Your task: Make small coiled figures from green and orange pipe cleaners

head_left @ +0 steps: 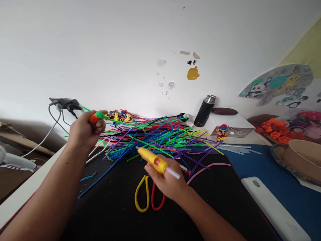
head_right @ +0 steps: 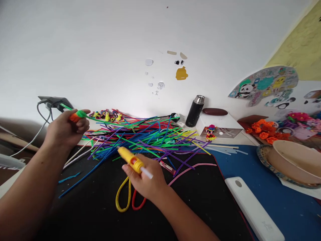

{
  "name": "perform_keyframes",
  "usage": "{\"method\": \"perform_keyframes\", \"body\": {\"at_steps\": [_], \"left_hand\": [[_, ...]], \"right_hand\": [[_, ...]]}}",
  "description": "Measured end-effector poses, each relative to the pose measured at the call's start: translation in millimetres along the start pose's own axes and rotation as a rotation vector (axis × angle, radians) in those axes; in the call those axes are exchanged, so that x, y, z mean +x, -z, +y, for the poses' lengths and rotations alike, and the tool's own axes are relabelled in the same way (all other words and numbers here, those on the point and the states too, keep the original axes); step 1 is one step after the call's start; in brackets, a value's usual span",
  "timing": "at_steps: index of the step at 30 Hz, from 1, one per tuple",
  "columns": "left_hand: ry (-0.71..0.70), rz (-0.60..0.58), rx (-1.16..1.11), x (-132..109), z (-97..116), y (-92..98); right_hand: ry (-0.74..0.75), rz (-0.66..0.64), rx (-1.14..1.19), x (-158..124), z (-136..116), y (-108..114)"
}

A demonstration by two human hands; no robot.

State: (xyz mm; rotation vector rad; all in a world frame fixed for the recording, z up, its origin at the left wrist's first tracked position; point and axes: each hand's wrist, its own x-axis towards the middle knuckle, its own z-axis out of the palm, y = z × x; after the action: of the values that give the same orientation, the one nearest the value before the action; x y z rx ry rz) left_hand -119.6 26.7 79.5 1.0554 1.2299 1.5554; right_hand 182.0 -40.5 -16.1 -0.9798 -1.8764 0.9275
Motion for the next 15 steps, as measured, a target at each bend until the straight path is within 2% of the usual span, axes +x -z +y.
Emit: {"method": "perform_keyframes", "body": {"at_steps": [4,7,8,10,12,15], "left_hand": [[0.036,-0.046,-0.096,-11,-3,-17.7],[0.093,-0.119,-0.114,-23,-11,-37.1],[0.138,-0.19,-0.105,-26,-13,-42.2],[0.188,-0.321,-0.086,-33,-16,-49.7],[0.197,-0.387,-0.072,-38,-17,-54.1],[0.207,-0.473,-0.048,-42,-20,-56.7]], "right_hand": [[0.14,-0.245,-0.276,-10,3,-29],[0.148,-0.379,-0.441,-13,4,-52],[0.125,-0.406,-0.475,-12,3,-58],[0.082,-0.461,-0.514,-10,1,-66],[0.049,-0.503,-0.504,-8,0,-67],[0.036,-0.506,-0.342,-8,2,-59]]}}
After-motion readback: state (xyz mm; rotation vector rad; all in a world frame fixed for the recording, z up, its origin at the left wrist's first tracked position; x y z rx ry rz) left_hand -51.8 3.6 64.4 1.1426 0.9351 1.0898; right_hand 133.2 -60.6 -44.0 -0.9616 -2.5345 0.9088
